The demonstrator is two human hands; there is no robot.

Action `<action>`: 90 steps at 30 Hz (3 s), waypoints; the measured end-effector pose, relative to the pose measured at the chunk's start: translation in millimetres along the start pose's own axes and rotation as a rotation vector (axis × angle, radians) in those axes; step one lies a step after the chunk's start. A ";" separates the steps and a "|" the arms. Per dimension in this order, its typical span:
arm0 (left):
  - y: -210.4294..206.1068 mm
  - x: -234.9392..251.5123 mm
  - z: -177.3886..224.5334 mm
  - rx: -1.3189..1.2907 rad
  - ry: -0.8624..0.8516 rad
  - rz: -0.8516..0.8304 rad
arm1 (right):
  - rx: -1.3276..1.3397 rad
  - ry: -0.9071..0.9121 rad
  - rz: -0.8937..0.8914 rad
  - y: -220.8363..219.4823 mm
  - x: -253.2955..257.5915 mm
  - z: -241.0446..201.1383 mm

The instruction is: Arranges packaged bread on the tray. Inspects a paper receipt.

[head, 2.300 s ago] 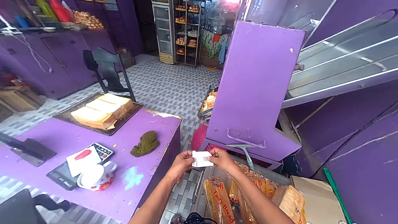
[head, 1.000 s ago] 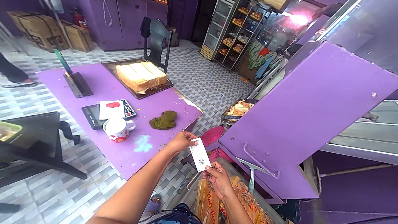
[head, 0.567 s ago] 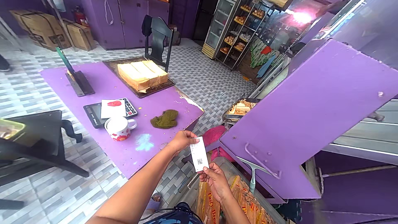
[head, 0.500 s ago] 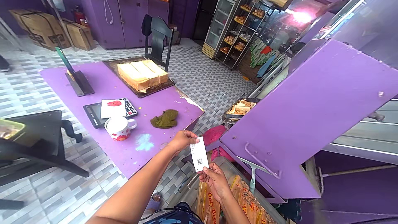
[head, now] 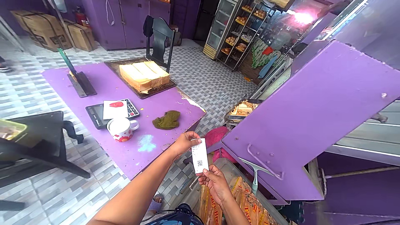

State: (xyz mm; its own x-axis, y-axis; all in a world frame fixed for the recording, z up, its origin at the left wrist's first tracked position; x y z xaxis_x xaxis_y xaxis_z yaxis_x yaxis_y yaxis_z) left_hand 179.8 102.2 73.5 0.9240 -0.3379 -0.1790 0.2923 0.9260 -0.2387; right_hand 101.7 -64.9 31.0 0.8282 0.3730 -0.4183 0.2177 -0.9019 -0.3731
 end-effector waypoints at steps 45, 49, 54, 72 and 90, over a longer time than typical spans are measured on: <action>10.8 -20.2 -11.1 -0.180 0.083 -0.005 | 0.035 0.057 -0.021 -8.1 0.7 3.5; 10.1 -17.6 -22.7 -0.354 0.034 0.032 | 0.033 0.048 -0.031 -13.6 0.8 3.4; -2.8 -17.4 -31.2 -0.595 0.036 0.001 | 0.033 0.030 -0.042 -21.0 2.7 3.8; -8.3 -14.5 -30.3 -0.784 0.015 -0.123 | -0.589 0.390 0.190 -7.9 9.5 -73.2; 40.2 0.1 -20.1 -0.600 -0.025 -0.002 | -1.902 0.075 -0.426 0.2 58.8 39.1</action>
State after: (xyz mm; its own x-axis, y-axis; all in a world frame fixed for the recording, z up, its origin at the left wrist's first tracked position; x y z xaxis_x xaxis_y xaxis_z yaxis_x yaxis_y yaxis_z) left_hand 186.7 136.0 44.7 0.9313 -0.3288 -0.1569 0.1108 0.6658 -0.7378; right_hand 130.3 -34.7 -26.1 0.5847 0.6329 -0.5076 0.5191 0.1889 0.8336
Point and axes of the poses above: each hand's wrist, its own x-axis towards the middle knuckle, its own y-axis out of the back of the hand, z = x × y, the point moved 9 cm from there along x, towards the middle knuckle, and after that the axes turned 11 degrees about -z, right-handed, at the moved point
